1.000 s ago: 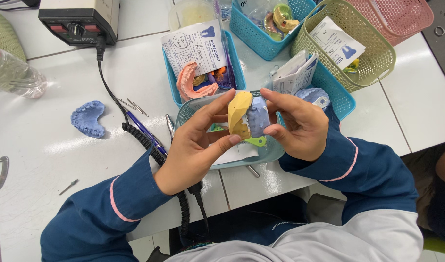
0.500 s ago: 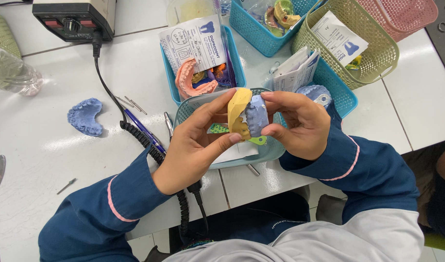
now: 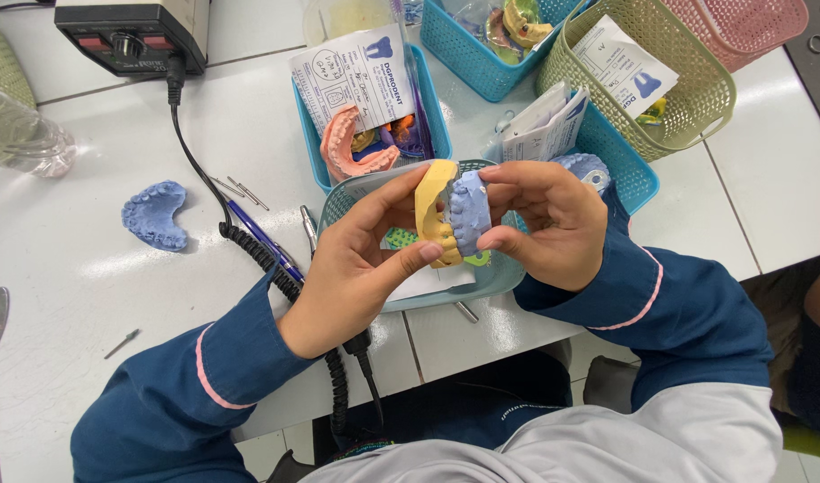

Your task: The person handles multiple dental prostheses and molds, fitting them together and using a metal tool to scrape and adjust the surface of a yellow mold. The person also reviews a printed document and applies a small amount of material from a container to a prosthesis.

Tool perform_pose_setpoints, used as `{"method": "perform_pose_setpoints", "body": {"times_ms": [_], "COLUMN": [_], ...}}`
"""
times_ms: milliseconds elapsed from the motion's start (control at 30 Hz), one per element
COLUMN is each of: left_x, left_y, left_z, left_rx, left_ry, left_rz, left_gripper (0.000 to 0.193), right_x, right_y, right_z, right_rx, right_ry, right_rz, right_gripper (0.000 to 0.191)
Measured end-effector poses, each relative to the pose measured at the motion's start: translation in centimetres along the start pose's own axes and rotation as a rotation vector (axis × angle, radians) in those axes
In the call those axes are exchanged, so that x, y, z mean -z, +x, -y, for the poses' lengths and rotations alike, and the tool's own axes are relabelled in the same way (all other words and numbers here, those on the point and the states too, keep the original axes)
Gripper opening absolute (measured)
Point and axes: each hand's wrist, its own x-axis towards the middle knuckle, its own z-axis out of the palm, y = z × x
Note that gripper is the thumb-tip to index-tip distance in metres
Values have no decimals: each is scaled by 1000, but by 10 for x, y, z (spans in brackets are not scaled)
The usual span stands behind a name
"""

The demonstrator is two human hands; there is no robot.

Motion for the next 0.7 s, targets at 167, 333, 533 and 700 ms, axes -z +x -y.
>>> {"method": "perform_pose_setpoints", "body": {"times_ms": [167,333,533,700], "left_x": [-1,-1,-1,-1], "left_y": [0,0,0,0], "left_z": [0,-2,-4,-5], "left_rx": [-4,-32,-47,-52], "left_ry": [16,97,118,139], "left_rz": [-15,-26,-30,-41], "left_gripper": [67,69,68,68], "right_x": [1,0,-2,-4], "right_y": [1,0,-1,-3], "right_z": [1,0,-4,-8], "right_rx": [-31,-43,-5,39], "right_ry": [5,14,12,-33], "right_rz": [6,15,13,-10], "right_gripper": [57,56,54,54]}}
